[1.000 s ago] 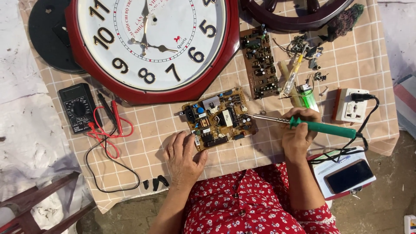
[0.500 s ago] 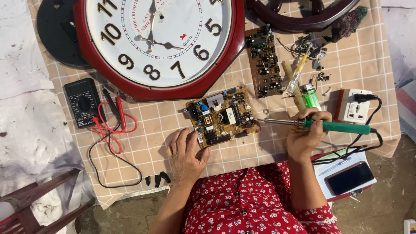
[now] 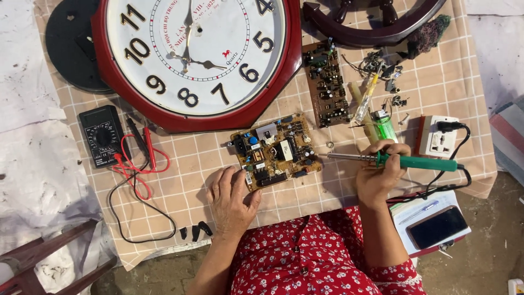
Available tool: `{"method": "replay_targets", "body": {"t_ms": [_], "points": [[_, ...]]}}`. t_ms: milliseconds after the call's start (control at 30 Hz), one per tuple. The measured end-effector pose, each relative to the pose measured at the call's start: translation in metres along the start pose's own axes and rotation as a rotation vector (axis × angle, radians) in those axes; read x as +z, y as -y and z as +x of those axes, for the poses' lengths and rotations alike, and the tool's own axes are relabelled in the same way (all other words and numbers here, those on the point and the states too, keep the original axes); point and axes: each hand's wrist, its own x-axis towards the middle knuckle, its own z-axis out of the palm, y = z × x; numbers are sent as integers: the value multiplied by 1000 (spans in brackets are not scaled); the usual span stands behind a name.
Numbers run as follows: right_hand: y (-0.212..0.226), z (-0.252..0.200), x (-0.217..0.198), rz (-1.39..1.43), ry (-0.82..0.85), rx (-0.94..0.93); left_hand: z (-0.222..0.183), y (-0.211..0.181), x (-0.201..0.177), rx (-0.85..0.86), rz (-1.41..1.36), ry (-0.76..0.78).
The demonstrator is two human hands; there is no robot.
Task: Soldering electronic components onto a circuit board and testing the connections with a multimeter.
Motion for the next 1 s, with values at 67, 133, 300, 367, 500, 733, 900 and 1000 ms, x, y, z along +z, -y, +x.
{"method": "replay_targets", "body": {"t_ms": [67, 133, 300, 367, 500, 733, 900, 1000], "points": [[3, 0, 7, -20, -4, 10, 0, 0, -1, 0, -2, -1], [10, 0, 20, -41, -10, 18, 1, 0, 0, 4, -7, -2], [11, -2, 25, -110, 39, 67, 1, 1, 0, 6, 2, 3], [14, -2, 31, -123, 48, 55, 3, -1, 0, 0, 6, -4], [13, -2, 30, -144, 64, 43, 3, -1, 1, 0, 17, -6], [0, -1, 9, -133, 13, 12, 2, 0, -1, -16, -12, 24], [-6, 1, -7, -92, -16, -30, 1, -1, 0, -38, -28, 33], [3, 0, 9, -94, -10, -11, 1, 0, 1, -30, -13, 32]]}}
